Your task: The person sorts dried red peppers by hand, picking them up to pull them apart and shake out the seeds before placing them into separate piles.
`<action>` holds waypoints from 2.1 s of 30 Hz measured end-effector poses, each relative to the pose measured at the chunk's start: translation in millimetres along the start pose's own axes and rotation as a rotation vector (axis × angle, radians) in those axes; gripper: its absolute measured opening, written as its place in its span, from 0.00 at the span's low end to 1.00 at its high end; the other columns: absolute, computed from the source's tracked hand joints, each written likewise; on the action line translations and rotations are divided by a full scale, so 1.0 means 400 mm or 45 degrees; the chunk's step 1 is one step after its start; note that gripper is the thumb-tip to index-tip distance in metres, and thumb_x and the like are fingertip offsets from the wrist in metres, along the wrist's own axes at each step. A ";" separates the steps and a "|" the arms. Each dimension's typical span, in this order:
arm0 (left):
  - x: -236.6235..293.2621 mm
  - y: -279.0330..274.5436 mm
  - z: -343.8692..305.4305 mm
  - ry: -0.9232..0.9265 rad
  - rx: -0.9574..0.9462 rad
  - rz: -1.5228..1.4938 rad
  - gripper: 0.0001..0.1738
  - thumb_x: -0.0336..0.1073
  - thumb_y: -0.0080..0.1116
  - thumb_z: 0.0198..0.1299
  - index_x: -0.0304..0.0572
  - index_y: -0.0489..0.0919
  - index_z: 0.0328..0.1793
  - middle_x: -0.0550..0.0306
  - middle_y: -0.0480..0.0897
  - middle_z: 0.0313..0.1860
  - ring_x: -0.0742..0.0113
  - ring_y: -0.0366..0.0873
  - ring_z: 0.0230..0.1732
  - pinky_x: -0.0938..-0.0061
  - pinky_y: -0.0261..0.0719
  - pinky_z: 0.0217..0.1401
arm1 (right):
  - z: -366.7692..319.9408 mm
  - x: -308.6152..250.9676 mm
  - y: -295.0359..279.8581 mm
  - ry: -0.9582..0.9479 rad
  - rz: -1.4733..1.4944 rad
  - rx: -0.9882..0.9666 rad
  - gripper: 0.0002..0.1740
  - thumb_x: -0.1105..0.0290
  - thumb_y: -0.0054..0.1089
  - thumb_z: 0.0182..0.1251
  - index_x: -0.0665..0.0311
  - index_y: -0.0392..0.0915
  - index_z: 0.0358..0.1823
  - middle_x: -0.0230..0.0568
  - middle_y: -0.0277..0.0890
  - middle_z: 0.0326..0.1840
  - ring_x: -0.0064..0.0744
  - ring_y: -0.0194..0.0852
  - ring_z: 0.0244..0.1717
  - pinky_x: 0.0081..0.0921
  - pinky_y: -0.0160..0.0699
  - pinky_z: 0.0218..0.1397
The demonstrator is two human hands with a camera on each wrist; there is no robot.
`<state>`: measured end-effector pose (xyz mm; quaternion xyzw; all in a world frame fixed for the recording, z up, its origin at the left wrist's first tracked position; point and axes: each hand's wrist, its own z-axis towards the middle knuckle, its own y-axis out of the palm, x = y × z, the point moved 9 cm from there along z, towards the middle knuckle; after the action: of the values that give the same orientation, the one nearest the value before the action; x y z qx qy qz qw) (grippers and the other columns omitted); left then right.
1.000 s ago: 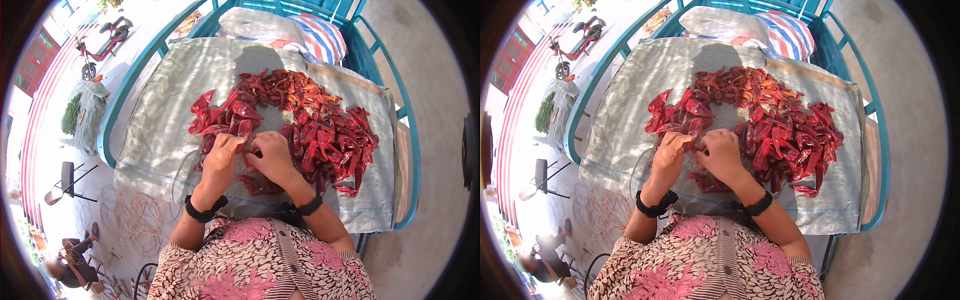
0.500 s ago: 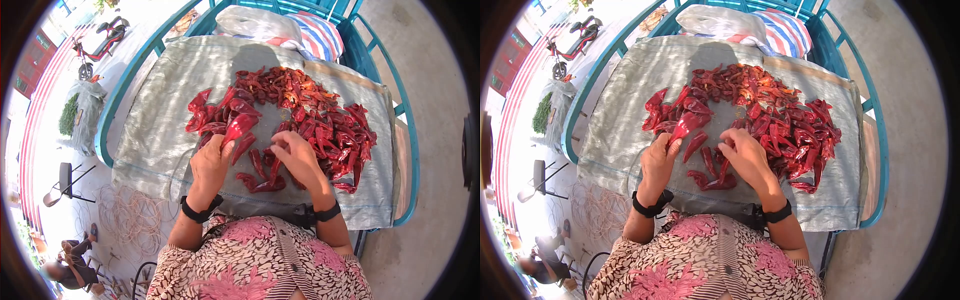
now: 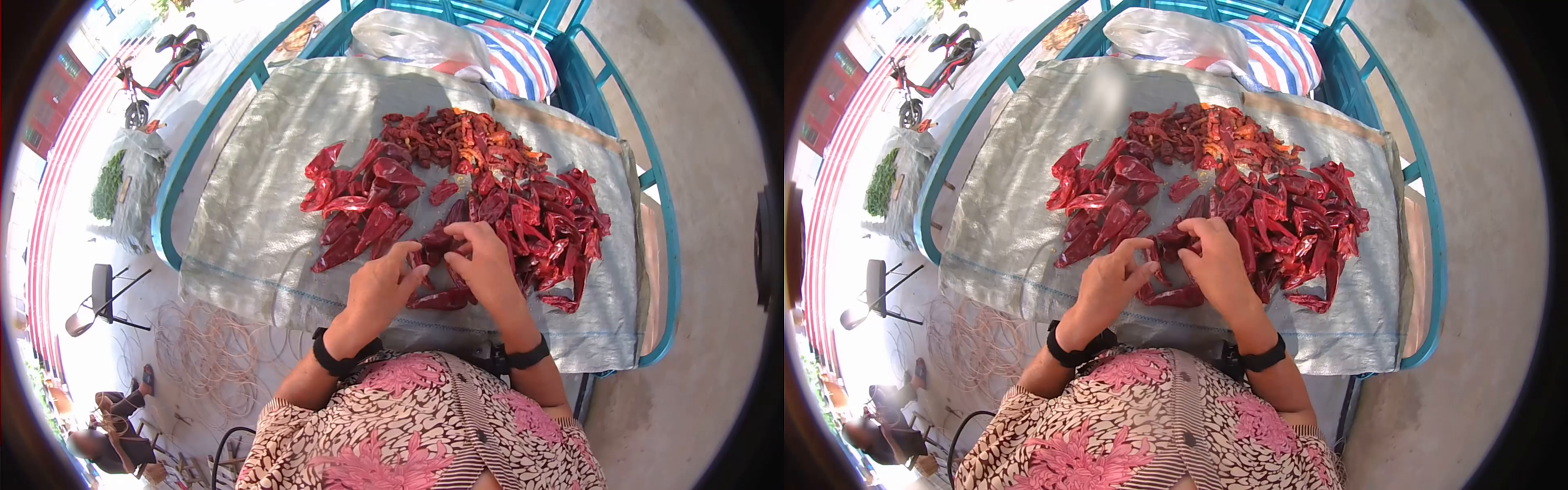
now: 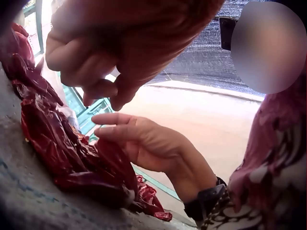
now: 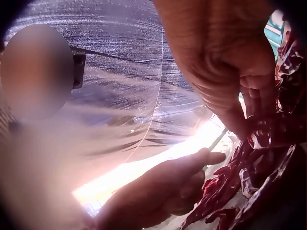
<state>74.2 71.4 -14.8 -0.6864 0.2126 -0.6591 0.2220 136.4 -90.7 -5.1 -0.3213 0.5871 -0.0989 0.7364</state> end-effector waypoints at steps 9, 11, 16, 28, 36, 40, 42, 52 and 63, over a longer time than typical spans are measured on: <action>0.015 -0.013 -0.001 0.041 0.059 -0.105 0.15 0.42 0.68 0.68 0.35 0.81 0.45 0.59 0.77 0.21 0.74 0.71 0.23 0.71 0.71 0.30 | 0.012 -0.038 0.004 0.174 0.823 0.010 0.12 0.68 0.65 0.72 0.63 0.82 0.53 0.33 0.81 0.46 0.20 0.79 0.43 0.22 0.79 0.47; -0.008 -0.076 0.010 -0.021 0.136 -0.111 0.15 0.38 0.68 0.68 0.35 0.80 0.53 0.60 0.77 0.23 0.75 0.72 0.25 0.73 0.72 0.31 | 0.024 0.006 0.027 0.112 0.495 0.001 0.12 0.67 0.65 0.71 0.63 0.82 0.53 0.34 0.81 0.45 0.22 0.80 0.42 0.24 0.80 0.47; -0.020 -0.137 0.031 0.082 0.374 -0.333 0.32 0.32 0.65 0.68 0.40 0.68 0.76 0.62 0.79 0.29 0.76 0.73 0.28 0.77 0.73 0.35 | 0.023 -0.073 0.105 -0.239 -0.434 -0.034 0.21 0.63 0.67 0.67 0.55 0.77 0.60 0.41 0.81 0.49 0.42 0.86 0.46 0.36 0.85 0.46; -0.032 -0.033 0.014 -0.048 -0.026 -0.032 0.29 0.37 0.65 0.66 0.39 0.71 0.71 0.50 0.85 0.32 0.52 0.86 0.36 0.60 0.80 0.40 | 0.055 -0.030 0.052 0.036 0.348 -0.046 0.12 0.76 0.63 0.65 0.66 0.83 0.49 0.45 0.84 0.44 0.35 0.85 0.46 0.32 0.82 0.50; -0.048 -0.027 0.016 -0.059 0.100 0.285 0.12 0.36 0.60 0.67 0.43 0.76 0.53 0.48 0.86 0.37 0.43 0.85 0.41 0.52 0.79 0.42 | -0.007 -0.050 0.097 -0.099 -0.518 -0.296 0.19 0.61 0.67 0.67 0.58 0.78 0.56 0.42 0.86 0.48 0.47 0.87 0.47 0.41 0.84 0.49; -0.050 -0.038 -0.004 0.007 -0.007 0.368 0.14 0.36 0.62 0.63 0.46 0.78 0.54 0.50 0.83 0.38 0.46 0.84 0.42 0.55 0.79 0.42 | 0.003 -0.045 0.091 -0.089 -0.438 -0.257 0.24 0.60 0.67 0.66 0.56 0.73 0.61 0.42 0.86 0.48 0.47 0.87 0.48 0.44 0.84 0.48; -0.050 -0.034 -0.017 0.051 -0.118 0.428 0.15 0.35 0.64 0.61 0.48 0.79 0.55 0.49 0.82 0.41 0.46 0.84 0.43 0.55 0.79 0.44 | 0.013 -0.074 0.060 -0.070 -0.349 -0.208 0.24 0.61 0.66 0.67 0.57 0.73 0.63 0.42 0.85 0.46 0.46 0.87 0.46 0.43 0.84 0.47; -0.040 -0.025 -0.017 0.139 -0.051 0.396 0.15 0.35 0.68 0.57 0.49 0.81 0.51 0.50 0.79 0.42 0.48 0.84 0.44 0.55 0.80 0.43 | -0.011 -0.070 0.055 -0.059 0.102 -0.291 0.18 0.63 0.64 0.72 0.62 0.80 0.59 0.41 0.84 0.44 0.39 0.85 0.39 0.35 0.82 0.46; 0.001 -0.093 0.036 0.066 0.294 -0.235 0.44 0.32 0.71 0.62 0.42 0.59 0.81 0.56 0.79 0.26 0.64 0.78 0.28 0.70 0.76 0.36 | -0.092 -0.063 0.000 -0.276 -0.479 -0.493 0.22 0.71 0.70 0.58 0.60 0.81 0.55 0.41 0.80 0.53 0.46 0.77 0.55 0.38 0.80 0.57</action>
<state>88.4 101.8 6.9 -0.6557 0.0772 -0.7142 0.2324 95.0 -90.7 11.2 -0.5678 0.4430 -0.0849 0.6886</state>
